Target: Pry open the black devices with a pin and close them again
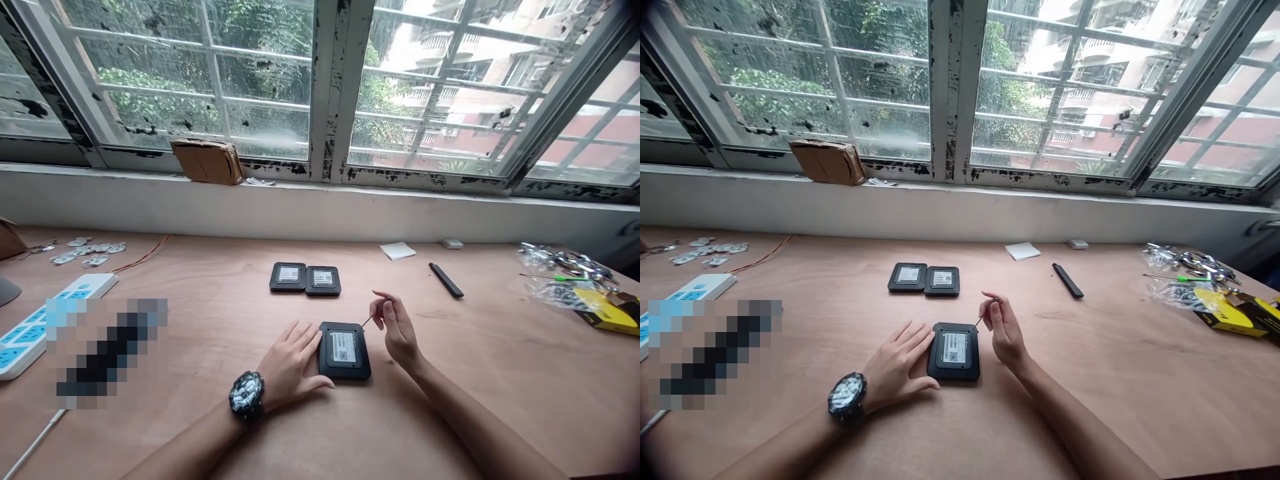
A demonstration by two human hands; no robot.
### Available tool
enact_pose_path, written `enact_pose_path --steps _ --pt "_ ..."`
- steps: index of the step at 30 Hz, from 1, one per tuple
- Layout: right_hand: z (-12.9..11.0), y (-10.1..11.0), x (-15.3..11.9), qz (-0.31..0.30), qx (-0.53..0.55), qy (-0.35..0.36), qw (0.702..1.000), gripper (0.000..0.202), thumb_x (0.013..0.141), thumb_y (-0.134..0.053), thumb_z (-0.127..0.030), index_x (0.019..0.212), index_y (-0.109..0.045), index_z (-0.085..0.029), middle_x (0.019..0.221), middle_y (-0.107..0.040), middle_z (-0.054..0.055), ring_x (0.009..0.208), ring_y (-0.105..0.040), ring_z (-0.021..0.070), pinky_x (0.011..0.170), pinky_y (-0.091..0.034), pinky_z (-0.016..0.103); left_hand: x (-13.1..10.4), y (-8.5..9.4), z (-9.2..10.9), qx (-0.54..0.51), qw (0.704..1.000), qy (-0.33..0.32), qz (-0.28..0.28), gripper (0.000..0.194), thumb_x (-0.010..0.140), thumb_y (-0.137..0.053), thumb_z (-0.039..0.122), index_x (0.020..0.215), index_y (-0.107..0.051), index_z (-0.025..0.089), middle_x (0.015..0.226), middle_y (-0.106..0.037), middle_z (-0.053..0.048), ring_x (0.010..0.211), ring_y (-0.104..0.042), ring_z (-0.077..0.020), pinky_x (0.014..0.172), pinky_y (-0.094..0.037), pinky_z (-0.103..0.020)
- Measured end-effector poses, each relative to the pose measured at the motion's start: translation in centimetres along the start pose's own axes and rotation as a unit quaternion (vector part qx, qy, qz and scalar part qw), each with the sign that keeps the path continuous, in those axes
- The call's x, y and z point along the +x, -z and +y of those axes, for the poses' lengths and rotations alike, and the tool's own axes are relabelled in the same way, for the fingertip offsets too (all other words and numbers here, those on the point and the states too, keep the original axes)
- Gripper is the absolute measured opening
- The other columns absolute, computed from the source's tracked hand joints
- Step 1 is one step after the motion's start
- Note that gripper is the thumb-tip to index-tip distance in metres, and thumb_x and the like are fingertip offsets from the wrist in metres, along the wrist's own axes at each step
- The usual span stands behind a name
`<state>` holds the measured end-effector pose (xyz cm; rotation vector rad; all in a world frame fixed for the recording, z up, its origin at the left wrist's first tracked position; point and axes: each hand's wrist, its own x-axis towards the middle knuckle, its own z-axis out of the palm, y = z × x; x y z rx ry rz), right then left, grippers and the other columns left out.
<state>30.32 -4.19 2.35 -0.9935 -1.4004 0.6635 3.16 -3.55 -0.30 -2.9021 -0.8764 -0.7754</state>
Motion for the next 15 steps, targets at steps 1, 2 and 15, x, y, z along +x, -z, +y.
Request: enact_pose_path --steps 1,2,15 --pt "0.1 -0.2 -0.2 -0.01 -0.002 0.001 1.0 0.029 0.108 -0.038 -0.043 0.126 -0.054 -0.027 0.083 -0.056 0.002 0.06 -0.044 0.0163 0.055 -0.042 0.032 0.0 0.3 -0.3 -0.002 1.0 0.001 0.0 0.087 0.087 -0.059 0.076 0.143 -0.052 0.009 0.143 -0.059 -0.019 0.135 -0.054 -0.0361 0.118 -0.037 -0.056" --pt "0.3 -0.4 -0.3 -0.021 -0.004 0.0 1.0 0.029 0.108 -0.038 -0.043 0.126 -0.055 -0.027 0.083 -0.056 0.002 0.061 -0.045 0.0163 0.055 -0.042 0.032 0.0 0.6 -0.6 -0.004 1.0 0.003 -0.002 0.084 0.089 -0.06 0.073 0.143 -0.052 0.01 0.143 -0.06 -0.018 0.134 -0.055 -0.0355 0.119 -0.037 -0.056" --pt "0.3 -0.2 0.1 -0.086 -0.029 -0.023 0.996 0.028 0.101 -0.055 -0.047 0.107 -0.068 -0.024 0.1 -0.065 0.006 0.07 -0.057 0.0155 0.06 -0.049 0.031 -0.6 1.4 -3.2 -0.057 0.995 0.078 -0.008 0.035 0.103 -0.056 0.041 0.13 -0.064 0.02 0.135 -0.067 -0.01 0.126 -0.062 -0.0258 0.118 -0.039 -0.054"
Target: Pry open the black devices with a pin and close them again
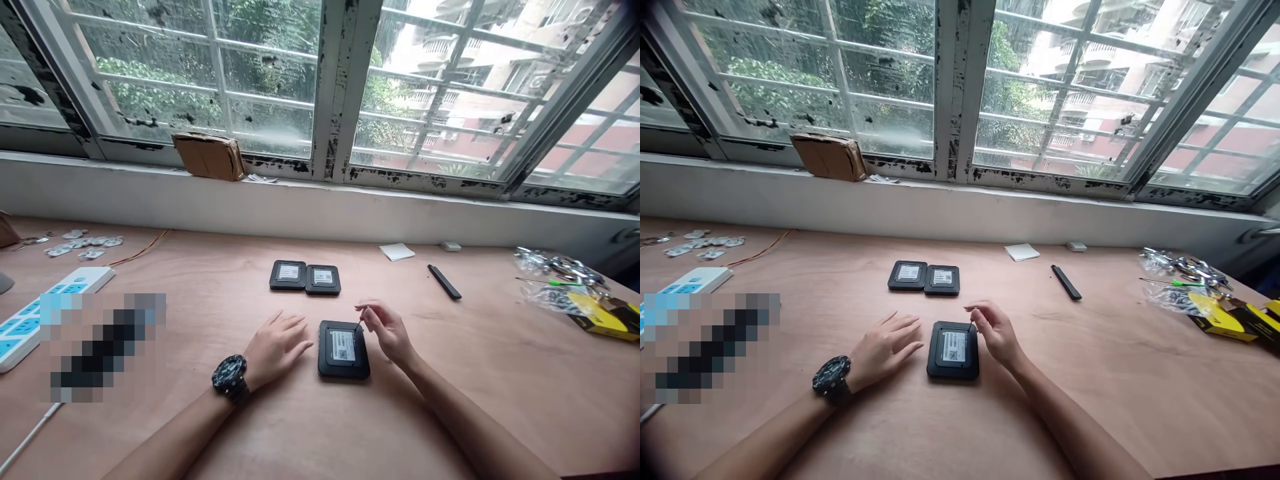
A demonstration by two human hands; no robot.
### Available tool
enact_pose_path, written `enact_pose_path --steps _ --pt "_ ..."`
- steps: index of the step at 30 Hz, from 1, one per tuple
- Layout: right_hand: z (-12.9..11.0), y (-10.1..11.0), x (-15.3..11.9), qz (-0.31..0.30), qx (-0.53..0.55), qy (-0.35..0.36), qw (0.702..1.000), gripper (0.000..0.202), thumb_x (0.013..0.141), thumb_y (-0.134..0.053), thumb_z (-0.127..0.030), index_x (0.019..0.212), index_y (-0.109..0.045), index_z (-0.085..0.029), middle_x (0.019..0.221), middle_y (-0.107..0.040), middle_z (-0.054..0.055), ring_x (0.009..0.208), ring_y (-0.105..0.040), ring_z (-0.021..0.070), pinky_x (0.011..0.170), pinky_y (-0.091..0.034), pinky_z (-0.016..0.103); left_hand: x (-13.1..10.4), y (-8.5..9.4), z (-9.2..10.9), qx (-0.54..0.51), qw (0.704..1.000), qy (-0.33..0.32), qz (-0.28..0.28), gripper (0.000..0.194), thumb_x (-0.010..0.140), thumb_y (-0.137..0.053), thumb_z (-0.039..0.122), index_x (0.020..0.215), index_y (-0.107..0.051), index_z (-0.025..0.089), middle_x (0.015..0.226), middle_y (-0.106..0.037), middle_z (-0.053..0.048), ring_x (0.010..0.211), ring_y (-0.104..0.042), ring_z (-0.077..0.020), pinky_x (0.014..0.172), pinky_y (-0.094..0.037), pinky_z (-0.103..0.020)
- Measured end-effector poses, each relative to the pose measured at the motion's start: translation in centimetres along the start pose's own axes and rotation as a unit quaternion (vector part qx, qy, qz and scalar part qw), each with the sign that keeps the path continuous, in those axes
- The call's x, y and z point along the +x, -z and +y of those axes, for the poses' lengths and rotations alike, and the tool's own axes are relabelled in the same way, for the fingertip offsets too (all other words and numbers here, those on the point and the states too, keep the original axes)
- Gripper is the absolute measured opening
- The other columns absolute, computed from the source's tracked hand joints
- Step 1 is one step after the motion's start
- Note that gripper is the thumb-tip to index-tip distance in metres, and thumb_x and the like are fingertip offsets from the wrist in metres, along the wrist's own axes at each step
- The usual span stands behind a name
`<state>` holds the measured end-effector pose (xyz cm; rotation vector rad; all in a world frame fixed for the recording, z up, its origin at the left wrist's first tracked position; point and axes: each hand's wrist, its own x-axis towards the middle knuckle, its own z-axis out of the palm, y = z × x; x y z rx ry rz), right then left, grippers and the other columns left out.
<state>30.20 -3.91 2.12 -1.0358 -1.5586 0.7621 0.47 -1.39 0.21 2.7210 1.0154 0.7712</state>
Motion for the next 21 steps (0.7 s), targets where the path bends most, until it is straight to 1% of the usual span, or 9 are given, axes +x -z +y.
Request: enact_pose_path --steps 2,4,7,10,12,14,16,18,21 --pt "-0.2 0.1 0.3 0.015 0.018 -0.017 1.0 0.023 0.094 -0.068 -0.045 0.091 -0.064 -0.022 0.107 -0.068 0.008 0.068 -0.059 0.0144 0.055 -0.049 0.029 -0.1 0.0 -0.1 -0.01 1.0 0.008 0.0 0.031 0.103 -0.056 0.039 0.128 -0.066 0.022 0.134 -0.068 -0.008 0.125 -0.063 -0.0249 0.118 -0.038 -0.054" --pt "-0.5 0.2 0.5 0.034 0.055 -0.031 0.997 0.028 0.09 -0.074 -0.042 0.085 -0.055 -0.023 0.098 -0.07 0.005 0.057 -0.055 0.0112 0.049 -0.045 0.026 -0.3 0.1 -0.2 -0.015 1.0 0.014 0.005 0.03 0.103 -0.056 0.038 0.126 -0.067 0.023 0.133 -0.068 -0.007 0.123 -0.064 -0.0243 0.118 -0.038 -0.054" --pt "-1.1 0.0 0.9 0.068 0.081 -0.02 0.994 0.026 0.093 -0.071 -0.042 0.092 -0.051 -0.025 0.076 -0.067 -0.001 0.048 -0.047 0.0102 0.042 -0.039 0.024 -0.4 0.2 -0.5 -0.021 0.999 0.021 0.015 0.03 0.103 -0.056 0.039 0.125 -0.068 0.023 0.13 -0.07 -0.007 0.12 -0.066 -0.0237 0.117 -0.04 -0.054" --pt "-1.7 -1.0 1.5 0.113 0.081 0.019 0.99 0.02 0.099 -0.06 -0.045 0.1 -0.055 -0.026 0.072 -0.061 -0.001 0.052 -0.047 0.012 0.041 -0.036 0.023 -0.4 0.3 -0.8 -0.025 0.999 0.021 0.018 0.029 0.102 -0.056 0.04 0.123 -0.069 0.024 0.128 -0.071 -0.006 0.117 -0.067 -0.0226 0.116 -0.04 -0.051" --pt "-1.8 -2.2 2.0 0.096 0.088 0.035 0.991 0.02 0.101 -0.056 -0.046 0.101 -0.057 -0.026 0.072 -0.059 -0.001 0.053 -0.047 0.012 0.042 -0.035 0.023 -0.4 0.5 -0.9 -0.028 0.999 0.019 0.014 0.026 0.102 -0.057 0.039 0.12 -0.071 0.025 0.127 -0.072 -0.004 0.115 -0.068 -0.0216 0.115 -0.041 -0.049" --pt "-1.6 -3.5 2.5 0.052 0.082 0.039 0.994 0.021 0.101 -0.056 -0.047 0.1 -0.058 -0.026 0.072 -0.059 -0.001 0.052 -0.046 0.0115 0.042 -0.035 0.023 -0.2 0.8 -0.9 -0.032 0.999 0.019 0.004 0.023 0.103 -0.056 0.037 0.115 -0.072 0.026 0.125 -0.072 -0.003 0.112 -0.068 -0.0213 0.113 -0.043 -0.047" --pt "-1.1 -4.5 2.8 0.026 0.06 0.039 0.997 0.023 0.1 -0.058 -0.048 0.098 -0.059 -0.025 0.073 -0.058 -0.001 0.052 -0.047 0.0117 0.042 -0.035 0.024 -0.1 1.2 -0.7 -0.036 0.999 0.022 -0.006 0.021 0.103 -0.056 0.036 0.11 -0.073 0.025 0.123 -0.073 -0.003 0.111 -0.068 -0.0214 0.11 -0.044 -0.045" --pt "-0.7 -5.2 3.0 0.021 0.042 0.036 0.998 0.025 0.099 -0.058 -0.049 0.096 -0.059 -0.025 0.074 -0.059 -0.001 0.054 -0.048 0.0123 0.043 -0.036 0.024 -0.1 1.5 -0.5 -0.036 0.999 0.028 -0.012 0.021 0.103 -0.055 0.035 0.108 -0.072 0.025 0.122 -0.073 -0.003 0.111 -0.067 -0.0215 0.109 -0.045 -0.044" --pt "-0.2 -5.5 3.0 0.024 0.049 0.031 0.998 0.024 0.101 -0.056 -0.048 0.096 -0.058 -0.025 0.074 -0.057 -0.001 0.054 -0.047 0.0123 0.045 -0.037 0.025 -0.1 1.6 -0.5 -0.027 0.999 0.03 -0.009 0.023 0.103 -0.055 0.037 0.111 -0.072 0.024 0.122 -0.072 -0.004 0.111 -0.067 -0.0223 0.108 -0.045 -0.045"
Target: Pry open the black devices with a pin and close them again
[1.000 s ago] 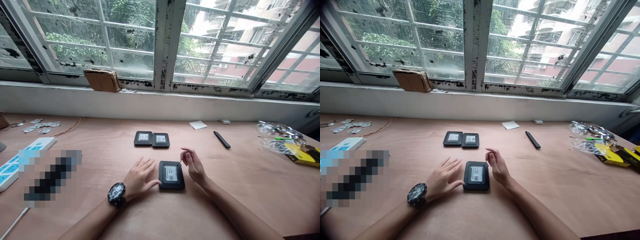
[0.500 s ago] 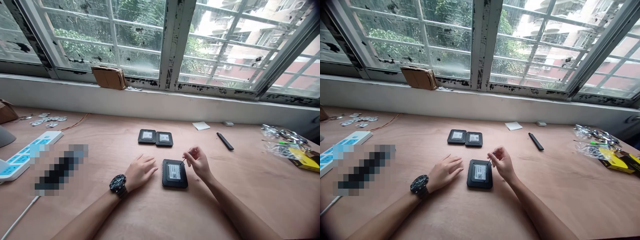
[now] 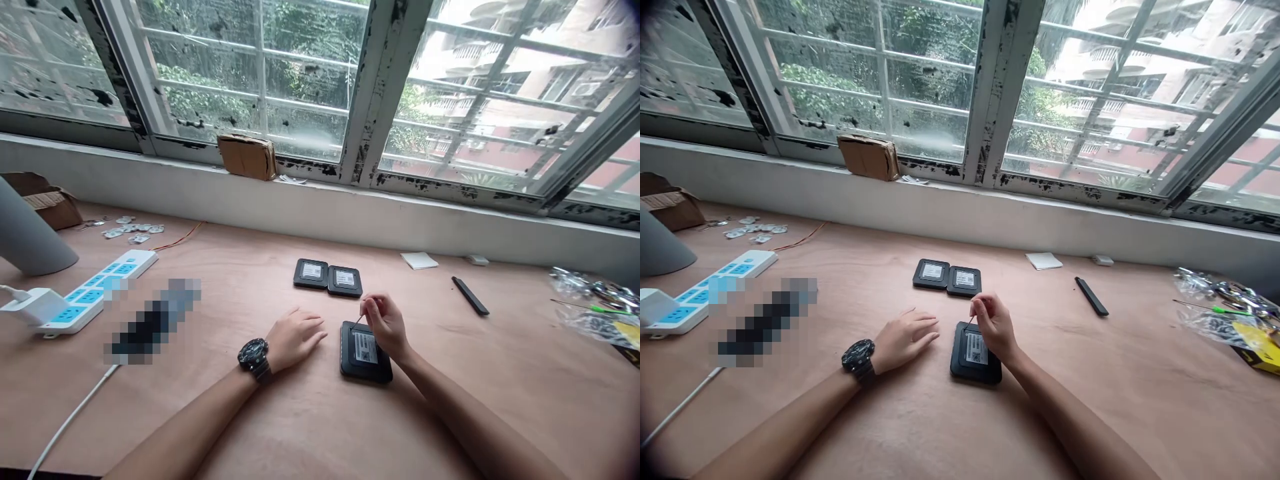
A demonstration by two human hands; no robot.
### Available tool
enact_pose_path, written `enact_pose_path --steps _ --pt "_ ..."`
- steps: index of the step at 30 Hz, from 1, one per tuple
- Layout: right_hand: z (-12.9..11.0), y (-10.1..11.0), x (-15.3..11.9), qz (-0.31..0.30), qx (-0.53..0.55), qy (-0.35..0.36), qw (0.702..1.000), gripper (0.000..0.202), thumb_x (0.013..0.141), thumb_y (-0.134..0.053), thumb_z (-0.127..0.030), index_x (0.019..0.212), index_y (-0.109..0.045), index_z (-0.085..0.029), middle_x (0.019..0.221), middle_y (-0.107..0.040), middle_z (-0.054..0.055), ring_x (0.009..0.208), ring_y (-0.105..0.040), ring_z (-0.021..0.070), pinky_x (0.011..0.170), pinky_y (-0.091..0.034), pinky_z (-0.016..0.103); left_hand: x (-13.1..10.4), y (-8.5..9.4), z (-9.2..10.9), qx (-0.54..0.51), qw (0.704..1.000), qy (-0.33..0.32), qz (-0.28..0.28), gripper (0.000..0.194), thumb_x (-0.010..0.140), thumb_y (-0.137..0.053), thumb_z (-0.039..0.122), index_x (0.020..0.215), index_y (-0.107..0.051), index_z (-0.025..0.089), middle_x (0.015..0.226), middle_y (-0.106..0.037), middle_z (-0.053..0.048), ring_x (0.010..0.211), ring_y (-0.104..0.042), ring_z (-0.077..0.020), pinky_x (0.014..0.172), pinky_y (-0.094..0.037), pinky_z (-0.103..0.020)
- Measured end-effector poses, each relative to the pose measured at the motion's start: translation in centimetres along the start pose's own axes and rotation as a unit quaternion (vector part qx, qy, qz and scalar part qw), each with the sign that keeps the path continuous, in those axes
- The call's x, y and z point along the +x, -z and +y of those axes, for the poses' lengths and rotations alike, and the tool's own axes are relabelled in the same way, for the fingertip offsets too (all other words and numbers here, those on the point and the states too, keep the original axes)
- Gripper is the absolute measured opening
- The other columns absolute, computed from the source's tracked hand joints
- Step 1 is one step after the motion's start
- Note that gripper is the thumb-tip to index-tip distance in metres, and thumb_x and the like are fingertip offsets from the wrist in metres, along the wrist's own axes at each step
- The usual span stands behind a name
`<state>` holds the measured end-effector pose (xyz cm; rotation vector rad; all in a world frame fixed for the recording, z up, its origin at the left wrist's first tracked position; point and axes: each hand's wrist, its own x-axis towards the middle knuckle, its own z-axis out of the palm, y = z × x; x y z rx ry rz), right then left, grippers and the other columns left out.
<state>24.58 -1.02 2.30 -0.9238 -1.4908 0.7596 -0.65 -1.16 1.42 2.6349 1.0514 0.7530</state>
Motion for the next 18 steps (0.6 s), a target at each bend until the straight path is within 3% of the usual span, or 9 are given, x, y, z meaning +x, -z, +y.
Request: enact_pose_path --steps 6,10,14,18 --pt "-0.4 0.4 0.0 -0.029 0.007 -0.003 1.0 0.032 0.105 -0.043 -0.05 0.104 -0.062 -0.024 0.079 -0.061 0.002 0.059 -0.05 0.0143 0.047 -0.04 0.027 -0.1 -0.2 -0.1 0.004 1.0 -0.026 -0.002 0.023 0.105 -0.052 0.036 0.107 -0.072 0.024 0.111 -0.074 -0.004 0.105 -0.067 -0.0215 0.102 -0.046 -0.04" --pt "-0.7 0.7 0.1 -0.054 -0.005 -0.022 0.998 0.033 0.105 -0.044 -0.05 0.105 -0.065 -0.025 0.081 -0.063 0.002 0.056 -0.049 0.0139 0.051 -0.045 0.029 -0.1 -0.2 -0.1 0.008 0.999 -0.036 -0.003 0.024 0.105 -0.051 0.036 0.108 -0.072 0.024 0.108 -0.075 -0.004 0.105 -0.067 -0.0218 0.102 -0.046 -0.04" --pt "-1.0 0.8 0.6 -0.091 0.002 -0.029 0.995 0.026 0.098 -0.06 -0.047 0.098 -0.069 -0.023 0.097 -0.064 0.004 0.063 -0.057 0.0125 0.062 -0.056 0.032 -0.1 -0.1 0.3 0.015 0.999 -0.038 -0.002 0.023 0.105 -0.051 0.033 0.112 -0.071 0.023 0.113 -0.074 -0.004 0.108 -0.067 -0.0213 0.111 -0.041 -0.045" --pt "-1.4 0.9 1.1 -0.061 0.053 -0.051 0.995 0.03 0.084 -0.078 -0.045 0.08 -0.061 -0.021 0.103 -0.061 0.005 0.068 -0.059 0.0126 0.061 -0.059 0.032 0.0 -0.6 1.5 0.024 0.996 -0.085 0.023 0.024 0.104 -0.05 0.027 0.118 -0.069 0.02 0.116 -0.074 -0.007 0.11 -0.068 -0.0209 0.116 -0.04 -0.047"
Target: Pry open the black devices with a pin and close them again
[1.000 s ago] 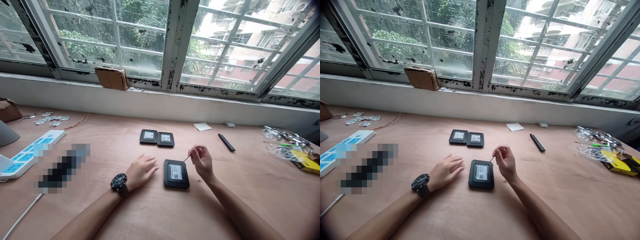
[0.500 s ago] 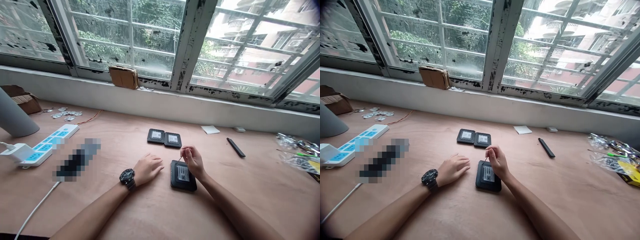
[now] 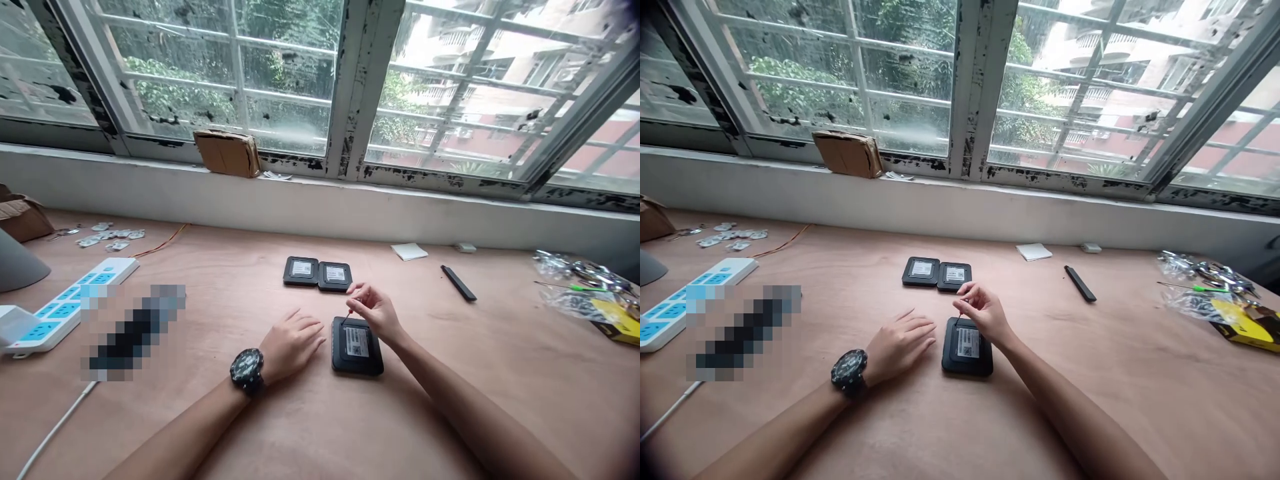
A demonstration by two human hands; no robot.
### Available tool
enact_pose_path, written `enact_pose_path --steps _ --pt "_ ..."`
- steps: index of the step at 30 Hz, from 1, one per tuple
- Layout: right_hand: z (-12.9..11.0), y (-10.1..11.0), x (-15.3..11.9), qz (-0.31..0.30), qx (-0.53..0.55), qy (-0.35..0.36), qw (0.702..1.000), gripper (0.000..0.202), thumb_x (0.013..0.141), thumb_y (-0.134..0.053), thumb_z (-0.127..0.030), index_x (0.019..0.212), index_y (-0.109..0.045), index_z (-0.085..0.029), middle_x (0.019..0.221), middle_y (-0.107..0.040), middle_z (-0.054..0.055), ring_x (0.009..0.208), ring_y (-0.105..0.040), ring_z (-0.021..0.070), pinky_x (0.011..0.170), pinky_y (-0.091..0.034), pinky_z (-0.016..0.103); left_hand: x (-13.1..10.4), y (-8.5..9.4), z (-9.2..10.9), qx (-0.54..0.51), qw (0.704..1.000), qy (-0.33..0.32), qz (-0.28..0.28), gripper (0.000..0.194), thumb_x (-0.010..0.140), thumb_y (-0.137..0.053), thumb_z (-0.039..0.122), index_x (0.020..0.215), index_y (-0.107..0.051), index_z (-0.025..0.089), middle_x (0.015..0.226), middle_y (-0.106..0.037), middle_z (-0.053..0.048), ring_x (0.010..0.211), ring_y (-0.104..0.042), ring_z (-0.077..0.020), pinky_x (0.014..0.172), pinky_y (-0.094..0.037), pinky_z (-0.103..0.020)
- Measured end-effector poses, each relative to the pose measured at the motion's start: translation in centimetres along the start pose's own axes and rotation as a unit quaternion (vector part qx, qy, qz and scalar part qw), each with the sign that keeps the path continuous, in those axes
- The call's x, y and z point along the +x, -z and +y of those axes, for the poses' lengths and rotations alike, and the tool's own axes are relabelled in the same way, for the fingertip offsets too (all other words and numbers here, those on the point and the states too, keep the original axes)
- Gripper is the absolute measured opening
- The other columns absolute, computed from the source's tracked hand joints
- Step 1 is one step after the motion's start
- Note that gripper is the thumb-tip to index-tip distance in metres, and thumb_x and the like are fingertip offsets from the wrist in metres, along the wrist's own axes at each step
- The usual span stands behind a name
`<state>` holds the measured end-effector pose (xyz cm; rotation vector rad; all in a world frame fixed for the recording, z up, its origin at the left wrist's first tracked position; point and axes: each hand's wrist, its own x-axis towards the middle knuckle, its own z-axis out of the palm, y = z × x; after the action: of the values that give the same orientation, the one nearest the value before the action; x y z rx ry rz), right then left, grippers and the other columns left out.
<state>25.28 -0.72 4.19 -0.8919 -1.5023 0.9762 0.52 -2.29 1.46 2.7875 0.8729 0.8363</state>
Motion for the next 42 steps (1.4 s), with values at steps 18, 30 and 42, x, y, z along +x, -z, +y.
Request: enact_pose_path --steps 18,30,42 --pt "2.6 12.9 -3.4 -0.063 -0.525 0.137 0.837 0.017 0.101 -0.06 -0.037 0.097 -0.074 -0.028 0.1 -0.077 0.0 0.075 -0.071 0.0149 0.062 -0.048 0.025 -1.2 -1.2 3.8 0.081 0.991 -0.107 0.004 0.05 0.095 -0.065 0.048 0.135 -0.062 0.017 0.121 -0.071 -0.014 0.117 -0.066 -0.0329 0.11 -0.049 -0.052" --pt "3.3 10.7 -3.9 -0.047 -0.548 0.13 0.825 0.023 0.102 -0.056 -0.04 0.112 -0.072 -0.027 0.117 -0.071 0.006 0.084 -0.072 0.0196 0.069 -0.053 0.03 -4.0 1.8 -1.8 0.158 0.983 -0.005 -0.089 0.052 0.102 -0.05 0.027 0.154 -0.044 0.025 0.157 -0.046 -0.006 0.142 -0.048 -0.0309 0.114 -0.046 -0.049" --pt "6.5 2.0 3.2 -0.112 -0.548 0.161 0.813 0.058 0.102 -0.052 -0.036 0.154 -0.041 -0.013 0.159 -0.042 0.019 0.144 -0.044 0.0342 0.115 -0.044 0.05 -3.6 3.8 -12.6 0.166 0.959 0.208 -0.095 0.075 0.101 -0.043 0.062 0.154 -0.042 0.01 0.159 -0.039 -0.019 0.147 -0.035 -0.0434 0.116 -0.036 -0.059"
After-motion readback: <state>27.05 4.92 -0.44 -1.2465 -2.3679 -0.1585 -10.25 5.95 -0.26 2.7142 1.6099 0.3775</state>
